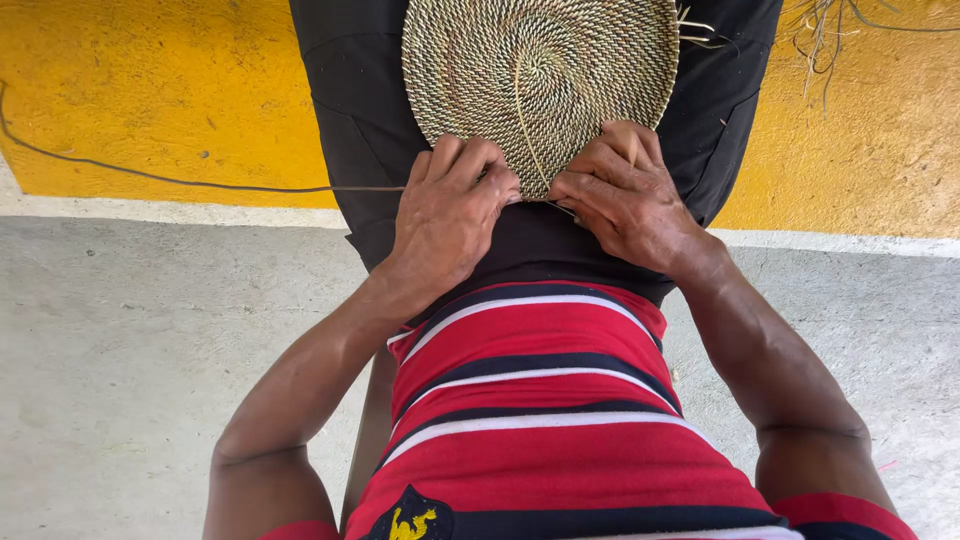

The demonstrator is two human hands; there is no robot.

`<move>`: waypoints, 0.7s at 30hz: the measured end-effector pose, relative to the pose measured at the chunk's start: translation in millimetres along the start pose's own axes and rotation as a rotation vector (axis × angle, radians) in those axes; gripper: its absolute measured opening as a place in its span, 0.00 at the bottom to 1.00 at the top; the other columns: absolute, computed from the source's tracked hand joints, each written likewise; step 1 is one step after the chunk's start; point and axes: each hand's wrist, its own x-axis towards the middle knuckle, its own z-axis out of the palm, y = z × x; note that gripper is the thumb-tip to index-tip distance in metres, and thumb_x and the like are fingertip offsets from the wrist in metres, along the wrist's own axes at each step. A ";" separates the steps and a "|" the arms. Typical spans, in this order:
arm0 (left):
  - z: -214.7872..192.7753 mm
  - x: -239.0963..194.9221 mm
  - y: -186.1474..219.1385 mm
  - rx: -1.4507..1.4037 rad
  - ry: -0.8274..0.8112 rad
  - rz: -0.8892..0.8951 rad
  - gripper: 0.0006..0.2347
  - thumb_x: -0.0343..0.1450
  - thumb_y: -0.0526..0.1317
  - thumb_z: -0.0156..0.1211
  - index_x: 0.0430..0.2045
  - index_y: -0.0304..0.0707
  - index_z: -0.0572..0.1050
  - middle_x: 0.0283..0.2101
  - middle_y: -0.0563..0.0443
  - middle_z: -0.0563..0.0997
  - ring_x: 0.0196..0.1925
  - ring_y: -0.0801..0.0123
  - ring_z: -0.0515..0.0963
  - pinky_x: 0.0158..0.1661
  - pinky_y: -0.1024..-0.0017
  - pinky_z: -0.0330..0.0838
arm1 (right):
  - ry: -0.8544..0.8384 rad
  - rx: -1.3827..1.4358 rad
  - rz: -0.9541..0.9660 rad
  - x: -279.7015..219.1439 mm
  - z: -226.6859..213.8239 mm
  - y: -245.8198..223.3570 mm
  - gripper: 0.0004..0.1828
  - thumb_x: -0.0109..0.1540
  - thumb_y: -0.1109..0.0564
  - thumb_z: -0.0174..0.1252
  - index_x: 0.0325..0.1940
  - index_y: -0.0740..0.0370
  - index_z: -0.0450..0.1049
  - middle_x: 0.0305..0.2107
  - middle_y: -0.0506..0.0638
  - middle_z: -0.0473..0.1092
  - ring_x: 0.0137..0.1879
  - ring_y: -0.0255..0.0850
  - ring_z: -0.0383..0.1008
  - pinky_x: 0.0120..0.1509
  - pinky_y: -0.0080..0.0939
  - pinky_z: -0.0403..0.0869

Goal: Hand-weaving a circular fiber mat or basket base using thin strands of straw or fiber.

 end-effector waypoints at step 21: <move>5.4 1.8 9.5 -0.131 0.209 0.015 0.05 0.74 0.34 0.64 0.42 0.42 0.78 0.43 0.57 0.74 0.50 0.65 0.71 0.51 0.63 0.64 | 0.016 0.053 0.137 29.1 -44.1 -18.4 0.10 0.61 0.53 0.71 0.44 0.55 0.80 0.42 0.46 0.72 0.57 0.45 0.68 0.64 0.49 0.66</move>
